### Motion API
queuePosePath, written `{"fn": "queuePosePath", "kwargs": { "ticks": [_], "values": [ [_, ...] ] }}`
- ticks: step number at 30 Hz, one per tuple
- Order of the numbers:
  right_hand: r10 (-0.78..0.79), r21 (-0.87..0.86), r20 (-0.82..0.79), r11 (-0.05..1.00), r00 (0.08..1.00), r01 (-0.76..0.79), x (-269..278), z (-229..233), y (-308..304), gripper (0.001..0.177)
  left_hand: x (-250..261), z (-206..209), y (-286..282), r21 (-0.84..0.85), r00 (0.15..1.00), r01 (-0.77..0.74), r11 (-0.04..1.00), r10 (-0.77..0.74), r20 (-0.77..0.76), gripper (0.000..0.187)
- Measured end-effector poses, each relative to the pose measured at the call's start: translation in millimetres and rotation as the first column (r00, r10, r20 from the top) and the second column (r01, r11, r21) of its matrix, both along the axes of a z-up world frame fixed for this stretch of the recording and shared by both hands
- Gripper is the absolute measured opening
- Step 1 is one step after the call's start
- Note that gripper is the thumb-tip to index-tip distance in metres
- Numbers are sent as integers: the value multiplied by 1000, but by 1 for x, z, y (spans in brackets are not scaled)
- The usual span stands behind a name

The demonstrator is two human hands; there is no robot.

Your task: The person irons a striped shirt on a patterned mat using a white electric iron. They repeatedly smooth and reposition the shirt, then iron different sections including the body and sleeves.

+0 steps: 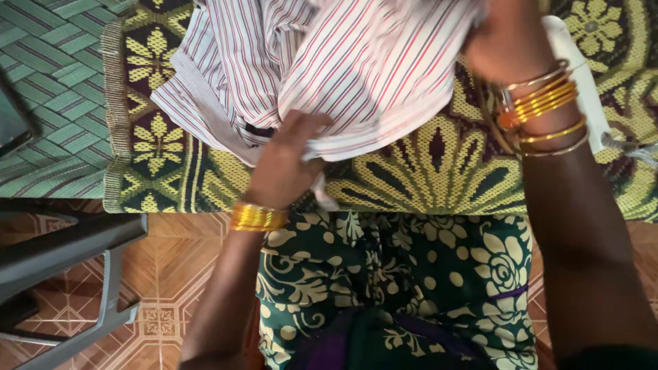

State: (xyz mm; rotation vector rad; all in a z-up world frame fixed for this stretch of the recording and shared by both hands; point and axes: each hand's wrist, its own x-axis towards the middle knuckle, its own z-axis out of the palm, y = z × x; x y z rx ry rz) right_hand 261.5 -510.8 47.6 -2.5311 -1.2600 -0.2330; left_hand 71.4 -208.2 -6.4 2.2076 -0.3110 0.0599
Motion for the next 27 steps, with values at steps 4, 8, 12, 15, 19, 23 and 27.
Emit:
{"fn": "queuePosePath", "kwargs": {
  "ticks": [4,8,12,15,19,23,27],
  "values": [
    [-182,-105,-230,981,956,162,-39,-31,-11,40,-2,-42,-35,515,982,-164,842,89,167,65],
    [-327,-178,-253,941,911,288,-46,-64,-27,29,8,-68,-34,541,981,-193,818,180,76,65],
    [-239,-123,-417,971,877,206,-42,-84,-24,34,22,-80,-8,526,993,-17,850,76,-91,59],
    [-144,-85,-347,989,927,121,-47,-96,-19,39,18,-86,47,605,995,-89,791,38,97,39],
    [-423,-193,-383,906,821,377,-41,-94,-27,29,23,-83,129,904,970,-149,401,238,54,43],
    [-518,-120,-169,855,839,504,-35,-97,-37,35,5,-77,128,933,975,-140,333,211,71,33],
    [-542,-146,-182,840,820,523,-35,-122,-30,41,11,-74,38,828,999,5,561,-44,23,48]
  ]
}}
